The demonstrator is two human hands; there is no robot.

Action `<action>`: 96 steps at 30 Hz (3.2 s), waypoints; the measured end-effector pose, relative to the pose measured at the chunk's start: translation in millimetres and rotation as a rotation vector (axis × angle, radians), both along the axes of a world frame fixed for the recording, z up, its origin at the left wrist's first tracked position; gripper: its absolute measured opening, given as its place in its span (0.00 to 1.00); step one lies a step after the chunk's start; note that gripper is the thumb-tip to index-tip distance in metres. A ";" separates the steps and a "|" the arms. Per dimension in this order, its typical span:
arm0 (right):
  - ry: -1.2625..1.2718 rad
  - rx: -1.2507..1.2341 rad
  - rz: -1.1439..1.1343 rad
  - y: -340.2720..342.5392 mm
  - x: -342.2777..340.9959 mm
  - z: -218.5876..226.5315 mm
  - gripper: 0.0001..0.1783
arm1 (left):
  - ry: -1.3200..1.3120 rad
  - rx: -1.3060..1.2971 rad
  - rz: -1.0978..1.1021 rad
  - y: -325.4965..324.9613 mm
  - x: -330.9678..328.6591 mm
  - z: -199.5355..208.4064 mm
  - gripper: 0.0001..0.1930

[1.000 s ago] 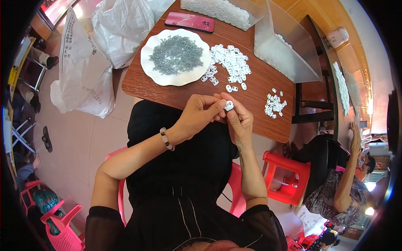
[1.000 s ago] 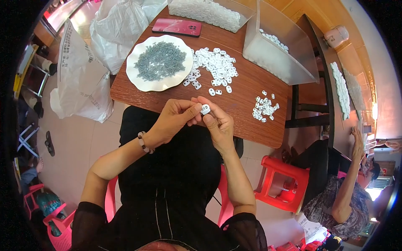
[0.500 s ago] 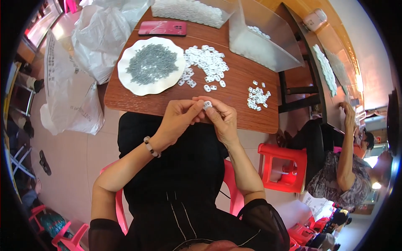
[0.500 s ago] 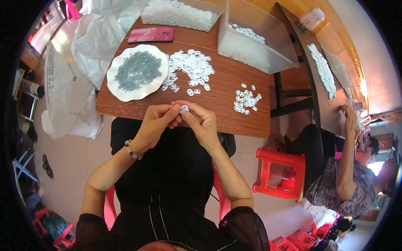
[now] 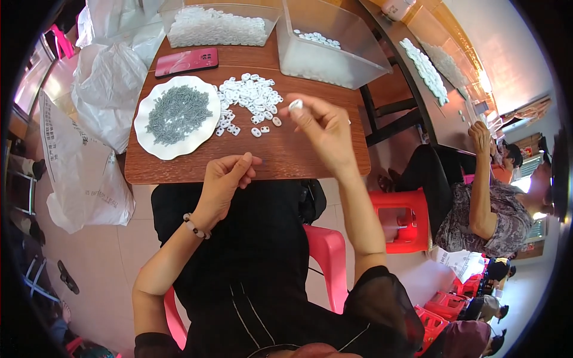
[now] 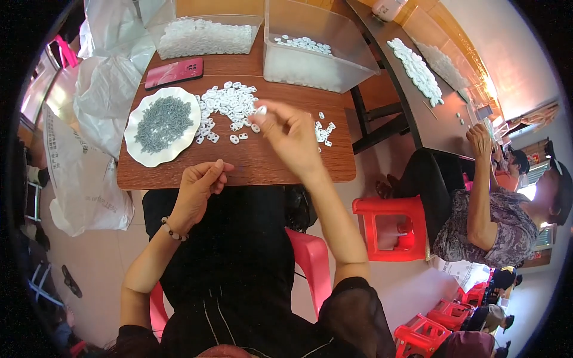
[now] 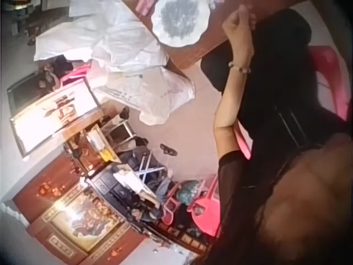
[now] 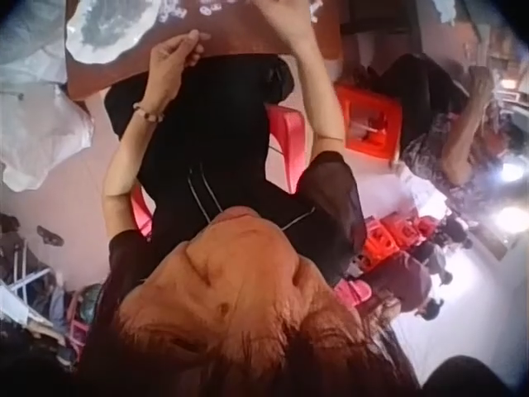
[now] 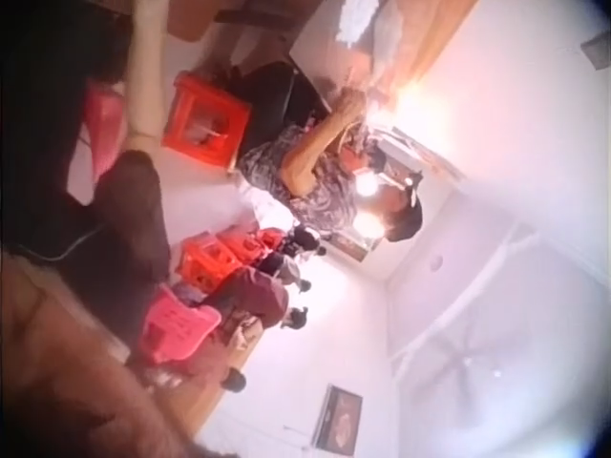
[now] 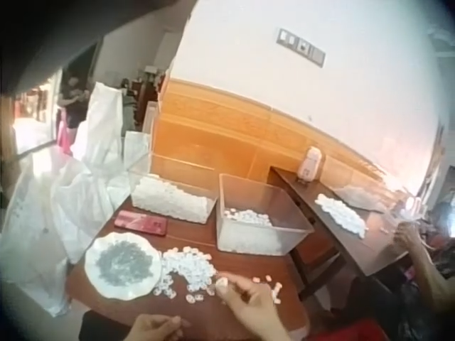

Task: Assembling small plastic components by inserting tiny grey pieces into white circular parts on a work table.

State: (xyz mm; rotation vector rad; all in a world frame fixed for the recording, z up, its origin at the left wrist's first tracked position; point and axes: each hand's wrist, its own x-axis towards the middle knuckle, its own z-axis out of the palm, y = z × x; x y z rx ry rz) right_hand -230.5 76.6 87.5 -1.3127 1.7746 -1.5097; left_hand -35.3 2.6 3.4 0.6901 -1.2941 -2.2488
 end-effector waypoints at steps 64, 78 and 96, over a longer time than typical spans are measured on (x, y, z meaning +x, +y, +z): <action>0.918 0.061 0.089 -30.8 -13.5 -69.9 0.06 | -0.067 -0.013 -0.035 -3.7 1.5 1.6 0.13; 0.376 0.060 0.184 7.5 41.5 -45.6 0.07 | -0.021 -0.146 0.006 -4.9 1.6 -0.9 0.13; -0.064 0.141 -0.002 37.9 17.2 -66.2 0.07 | -0.371 -1.366 0.288 -29.4 -47.1 -7.6 0.10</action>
